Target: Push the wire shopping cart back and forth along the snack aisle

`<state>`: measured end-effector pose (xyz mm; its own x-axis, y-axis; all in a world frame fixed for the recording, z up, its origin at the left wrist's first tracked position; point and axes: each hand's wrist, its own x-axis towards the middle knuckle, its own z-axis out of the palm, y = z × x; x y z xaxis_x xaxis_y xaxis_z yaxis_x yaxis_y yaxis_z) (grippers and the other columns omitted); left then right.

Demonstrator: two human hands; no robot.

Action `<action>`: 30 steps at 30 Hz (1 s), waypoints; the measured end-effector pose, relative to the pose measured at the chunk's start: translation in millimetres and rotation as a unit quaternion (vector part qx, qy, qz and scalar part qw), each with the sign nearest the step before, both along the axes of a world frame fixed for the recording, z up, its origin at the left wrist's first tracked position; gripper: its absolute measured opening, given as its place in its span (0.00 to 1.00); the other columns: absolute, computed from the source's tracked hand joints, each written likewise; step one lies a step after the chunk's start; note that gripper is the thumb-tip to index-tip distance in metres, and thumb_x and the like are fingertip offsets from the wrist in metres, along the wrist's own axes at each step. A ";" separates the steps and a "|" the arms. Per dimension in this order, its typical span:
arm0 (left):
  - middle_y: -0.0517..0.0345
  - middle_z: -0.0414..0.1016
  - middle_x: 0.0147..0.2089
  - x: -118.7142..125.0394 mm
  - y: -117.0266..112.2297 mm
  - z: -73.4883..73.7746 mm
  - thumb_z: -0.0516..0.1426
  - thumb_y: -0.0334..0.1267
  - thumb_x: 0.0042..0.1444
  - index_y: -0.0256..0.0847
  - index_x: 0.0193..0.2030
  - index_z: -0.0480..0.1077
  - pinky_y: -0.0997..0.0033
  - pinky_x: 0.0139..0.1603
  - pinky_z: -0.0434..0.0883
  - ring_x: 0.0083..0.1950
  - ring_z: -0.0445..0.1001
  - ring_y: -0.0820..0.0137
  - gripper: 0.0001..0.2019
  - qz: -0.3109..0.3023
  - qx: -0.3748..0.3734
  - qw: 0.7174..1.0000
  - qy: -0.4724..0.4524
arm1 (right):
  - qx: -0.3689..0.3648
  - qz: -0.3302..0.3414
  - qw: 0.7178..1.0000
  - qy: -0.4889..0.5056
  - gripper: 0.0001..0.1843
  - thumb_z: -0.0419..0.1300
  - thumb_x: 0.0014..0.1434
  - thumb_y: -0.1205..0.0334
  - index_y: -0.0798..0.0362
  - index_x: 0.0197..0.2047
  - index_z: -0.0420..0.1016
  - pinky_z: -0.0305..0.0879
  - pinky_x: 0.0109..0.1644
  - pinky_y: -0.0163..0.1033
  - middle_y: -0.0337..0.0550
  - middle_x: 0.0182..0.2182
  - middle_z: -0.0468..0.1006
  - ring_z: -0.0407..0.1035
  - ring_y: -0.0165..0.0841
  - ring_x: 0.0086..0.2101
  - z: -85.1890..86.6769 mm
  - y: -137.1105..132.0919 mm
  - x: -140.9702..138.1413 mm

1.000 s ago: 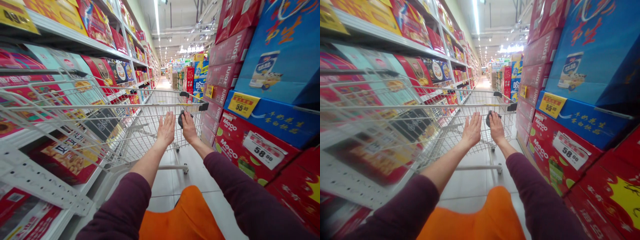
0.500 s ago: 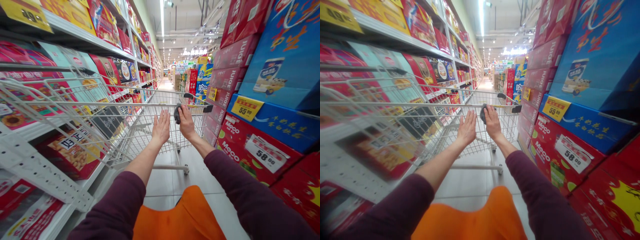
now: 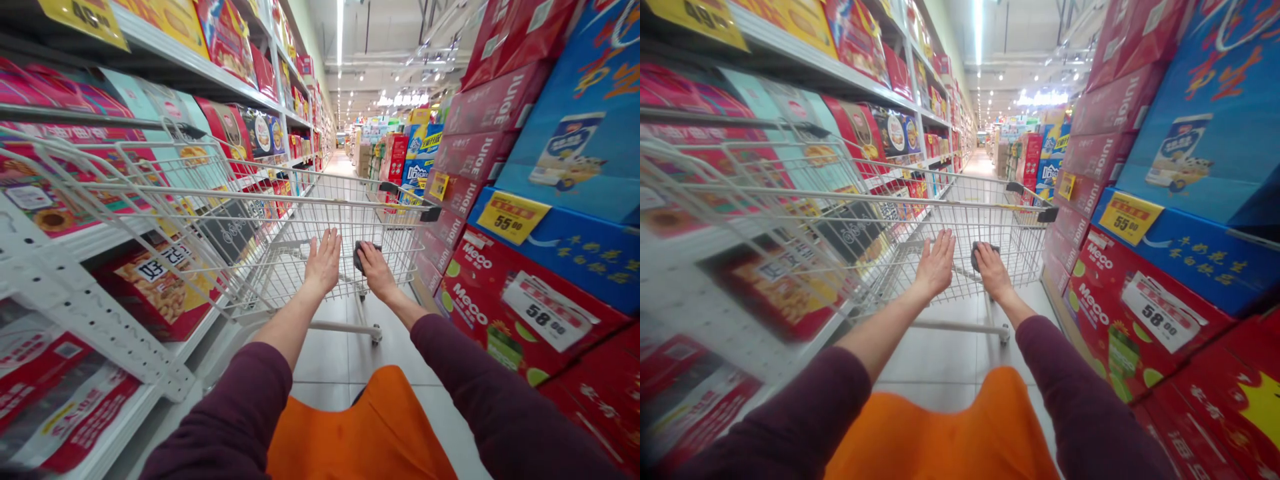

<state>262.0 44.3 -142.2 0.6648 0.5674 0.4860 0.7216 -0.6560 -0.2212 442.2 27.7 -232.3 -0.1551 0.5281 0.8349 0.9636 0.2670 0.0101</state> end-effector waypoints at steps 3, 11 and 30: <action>0.40 0.41 0.70 -8.4 -0.4 6.9 0.46 0.24 0.48 0.26 0.66 0.44 0.46 0.67 0.42 0.71 0.37 0.59 0.35 -0.002 0.000 1.000 -0.015 | 0.024 0.006 1.000 0.015 0.27 0.39 0.62 0.75 0.54 0.63 0.57 0.51 0.64 0.55 0.51 0.61 0.61 0.43 0.35 0.64 28.5 3.3 -6.3; 0.42 0.39 0.71 -31.8 2.9 35.0 0.47 0.25 0.48 0.28 0.67 0.41 0.45 0.68 0.38 0.71 0.35 0.60 0.37 0.026 0.009 0.996 -0.080 | 0.031 0.040 0.999 0.005 0.28 0.37 0.64 0.72 0.49 0.66 0.49 0.43 0.67 0.54 0.44 0.64 0.56 0.39 0.33 0.65 97.8 29.2 -42.3; 0.41 0.38 0.71 -74.2 8.9 29.4 0.47 0.25 0.49 0.26 0.66 0.42 0.46 0.68 0.39 0.71 0.35 0.59 0.35 0.077 0.011 0.994 -0.076 | 0.046 0.052 0.998 -0.008 0.29 0.39 0.63 0.74 0.51 0.66 0.51 0.44 0.66 0.55 0.46 0.65 0.53 0.41 0.37 0.65 106.5 33.0 -72.4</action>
<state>187.8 53.3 -112.7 0.4888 0.6453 0.5870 0.8394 -0.5312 -0.1151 369.8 60.7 -125.9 -0.2185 0.4301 0.8759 0.9300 0.3638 0.0533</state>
